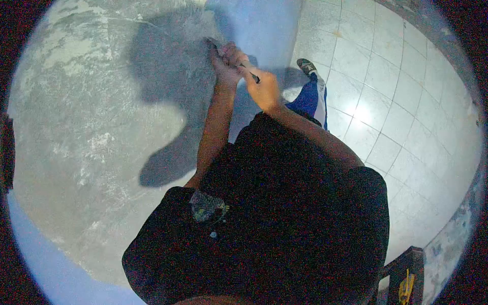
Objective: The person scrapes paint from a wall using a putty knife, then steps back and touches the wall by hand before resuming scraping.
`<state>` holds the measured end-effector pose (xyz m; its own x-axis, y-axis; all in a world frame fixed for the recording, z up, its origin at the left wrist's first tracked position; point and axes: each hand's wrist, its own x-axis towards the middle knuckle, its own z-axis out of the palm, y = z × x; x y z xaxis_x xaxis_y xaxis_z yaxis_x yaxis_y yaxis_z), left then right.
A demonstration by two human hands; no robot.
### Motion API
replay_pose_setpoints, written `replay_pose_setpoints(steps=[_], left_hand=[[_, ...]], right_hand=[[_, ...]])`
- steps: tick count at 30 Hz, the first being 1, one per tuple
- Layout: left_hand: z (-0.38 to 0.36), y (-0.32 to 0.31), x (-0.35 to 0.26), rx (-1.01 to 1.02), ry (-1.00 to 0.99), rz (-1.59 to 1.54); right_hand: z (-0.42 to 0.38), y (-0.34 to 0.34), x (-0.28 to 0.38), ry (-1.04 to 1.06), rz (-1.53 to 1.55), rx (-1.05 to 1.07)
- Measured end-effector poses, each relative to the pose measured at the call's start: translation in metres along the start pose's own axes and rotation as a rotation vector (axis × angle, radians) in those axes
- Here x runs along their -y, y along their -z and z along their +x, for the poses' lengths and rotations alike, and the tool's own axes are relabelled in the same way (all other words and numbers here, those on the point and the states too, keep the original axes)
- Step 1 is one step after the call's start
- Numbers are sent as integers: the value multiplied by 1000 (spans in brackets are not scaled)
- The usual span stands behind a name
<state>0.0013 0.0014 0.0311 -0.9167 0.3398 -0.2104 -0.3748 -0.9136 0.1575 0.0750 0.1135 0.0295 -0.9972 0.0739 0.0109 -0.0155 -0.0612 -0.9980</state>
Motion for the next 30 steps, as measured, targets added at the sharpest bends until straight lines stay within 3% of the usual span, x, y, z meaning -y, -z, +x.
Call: replay_pose_setpoints(steps=[4, 9, 12, 15, 19, 22, 25, 30], left_hand=[[12, 2, -8, -65, 44, 23], [10, -3, -3, -192, -52, 98], [16, 5, -3, -196, -55, 74], [24, -3, -2, -162, -59, 69], [21, -10, -1, -209, -60, 139], [7, -20, 2, -250, -104, 17], [22, -1, -9, -95, -55, 109], [26, -28, -2, -273, -115, 212]], right_hand=[[5, 2, 5, -133, -88, 70], [11, -3, -9, 35, -15, -28], [13, 7, 3, -173, -112, 86], [23, -1, -11, -28, 16, -22], [21, 3, 0, -32, -2, 41], [18, 1, 11, -22, -65, 53], [23, 3, 10, -69, -93, 60], [37, 2, 7, -41, -55, 83]])
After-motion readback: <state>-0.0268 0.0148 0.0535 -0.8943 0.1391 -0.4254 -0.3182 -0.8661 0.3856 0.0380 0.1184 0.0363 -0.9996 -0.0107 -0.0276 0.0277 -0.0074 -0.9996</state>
